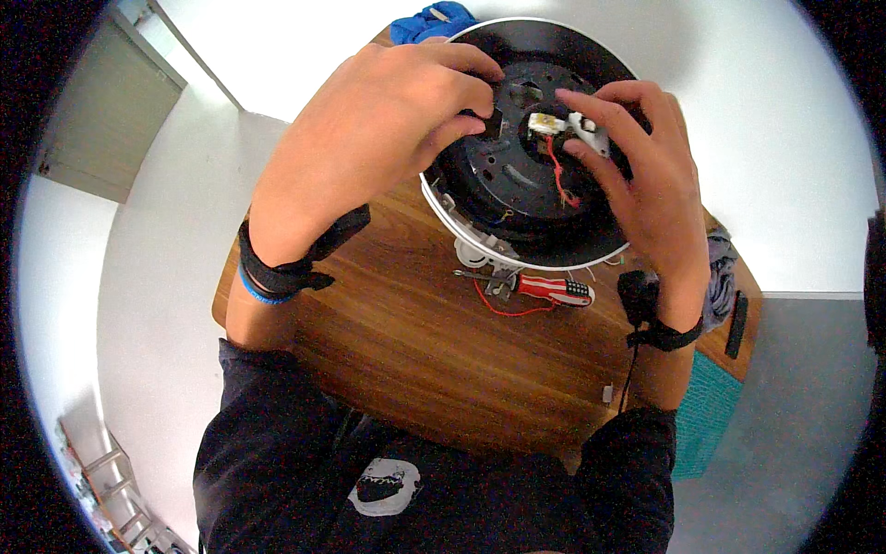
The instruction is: The person disassembles a white appliance, likely a rice cooker, by removing the lid and internal components. They use a screwdriver to loosen screws and a cloth to wipe the metal heating element and other parts. The person then reassembles the appliance by placing the components back inside and closing the lid.
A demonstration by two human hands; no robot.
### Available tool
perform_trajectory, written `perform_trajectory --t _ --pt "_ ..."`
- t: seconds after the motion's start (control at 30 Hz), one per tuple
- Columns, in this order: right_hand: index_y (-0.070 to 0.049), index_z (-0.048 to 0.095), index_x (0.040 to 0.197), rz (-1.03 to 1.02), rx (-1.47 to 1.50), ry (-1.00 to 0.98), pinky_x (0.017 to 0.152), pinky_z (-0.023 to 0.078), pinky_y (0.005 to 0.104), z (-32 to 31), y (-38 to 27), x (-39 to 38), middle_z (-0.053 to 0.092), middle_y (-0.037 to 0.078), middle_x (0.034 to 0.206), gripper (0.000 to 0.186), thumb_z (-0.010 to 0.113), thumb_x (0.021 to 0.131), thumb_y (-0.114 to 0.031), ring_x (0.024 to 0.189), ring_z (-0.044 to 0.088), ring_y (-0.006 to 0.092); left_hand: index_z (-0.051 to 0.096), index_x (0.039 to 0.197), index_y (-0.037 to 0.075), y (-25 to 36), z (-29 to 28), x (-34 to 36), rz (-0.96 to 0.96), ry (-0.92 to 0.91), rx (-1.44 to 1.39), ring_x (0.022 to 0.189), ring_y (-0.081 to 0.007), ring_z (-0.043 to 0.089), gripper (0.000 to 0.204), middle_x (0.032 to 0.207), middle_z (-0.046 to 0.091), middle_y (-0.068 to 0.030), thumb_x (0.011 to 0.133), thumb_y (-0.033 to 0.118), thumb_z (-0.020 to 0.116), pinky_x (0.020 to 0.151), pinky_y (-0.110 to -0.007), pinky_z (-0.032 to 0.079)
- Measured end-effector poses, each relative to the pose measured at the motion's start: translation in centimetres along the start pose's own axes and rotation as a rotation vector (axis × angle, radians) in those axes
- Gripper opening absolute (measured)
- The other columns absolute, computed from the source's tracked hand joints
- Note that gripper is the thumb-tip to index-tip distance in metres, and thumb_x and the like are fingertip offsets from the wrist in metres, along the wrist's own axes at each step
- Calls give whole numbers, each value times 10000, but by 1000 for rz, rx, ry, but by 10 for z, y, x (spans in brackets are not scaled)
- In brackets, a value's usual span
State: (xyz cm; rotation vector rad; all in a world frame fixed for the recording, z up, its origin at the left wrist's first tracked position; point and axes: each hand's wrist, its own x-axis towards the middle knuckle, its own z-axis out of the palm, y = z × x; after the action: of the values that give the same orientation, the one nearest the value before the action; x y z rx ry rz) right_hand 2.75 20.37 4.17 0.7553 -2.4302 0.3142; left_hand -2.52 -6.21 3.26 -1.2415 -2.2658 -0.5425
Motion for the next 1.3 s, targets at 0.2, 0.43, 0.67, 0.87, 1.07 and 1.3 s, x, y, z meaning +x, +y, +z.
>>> perform_trajectory --t 0.2,0.43,0.67,0.87,1.07,1.3 --pt "-170 751 1184 14 69 -52 950 532 445 -4 5 -1 657 74 1120 445 870 756 -191 1082 640 322 762 1002 40 1 -2 -1 3 -27 -8 992 -360 739 140 1221 751 -101 884 114 747 862 -433 597" --pt "-195 760 1199 -149 -89 -77 1039 497 466 -8 15 -1 700 42 1111 398 827 807 -217 1065 670 275 759 1018 42 8 -5 2 -12 -50 -9 1005 -371 734 160 1209 757 -111 899 149 752 869 -442 595" --pt "-133 735 1244 -187 -36 -126 1044 497 472 -7 -1 8 704 50 1114 370 767 876 -168 1085 667 304 755 1049 31 3 -4 0 28 -49 -31 1034 -373 731 185 1231 745 -140 905 148 756 860 -443 597" --pt "-151 605 1446 -20 75 -123 1132 440 499 -11 6 -7 606 121 1387 582 771 889 -187 1275 573 369 628 1409 108 -9 -15 -2 50 -79 -300 1344 -351 594 660 1577 518 -163 808 229 872 1068 -416 515" --pt "-212 361 1646 175 266 -130 1293 269 500 -28 32 -45 340 155 1687 1273 995 551 -359 1573 273 416 429 1599 163 -54 -7 -15 78 -283 -645 1495 -344 433 1044 1677 356 -151 691 201 943 1221 -417 391" --pt "-163 338 1645 285 409 -150 1277 313 424 -1 34 -66 386 108 1648 1352 1019 479 -104 1547 361 309 367 1619 126 -47 13 1 64 -316 -486 1505 -336 418 1249 1586 492 -142 530 119 980 1267 -414 331"
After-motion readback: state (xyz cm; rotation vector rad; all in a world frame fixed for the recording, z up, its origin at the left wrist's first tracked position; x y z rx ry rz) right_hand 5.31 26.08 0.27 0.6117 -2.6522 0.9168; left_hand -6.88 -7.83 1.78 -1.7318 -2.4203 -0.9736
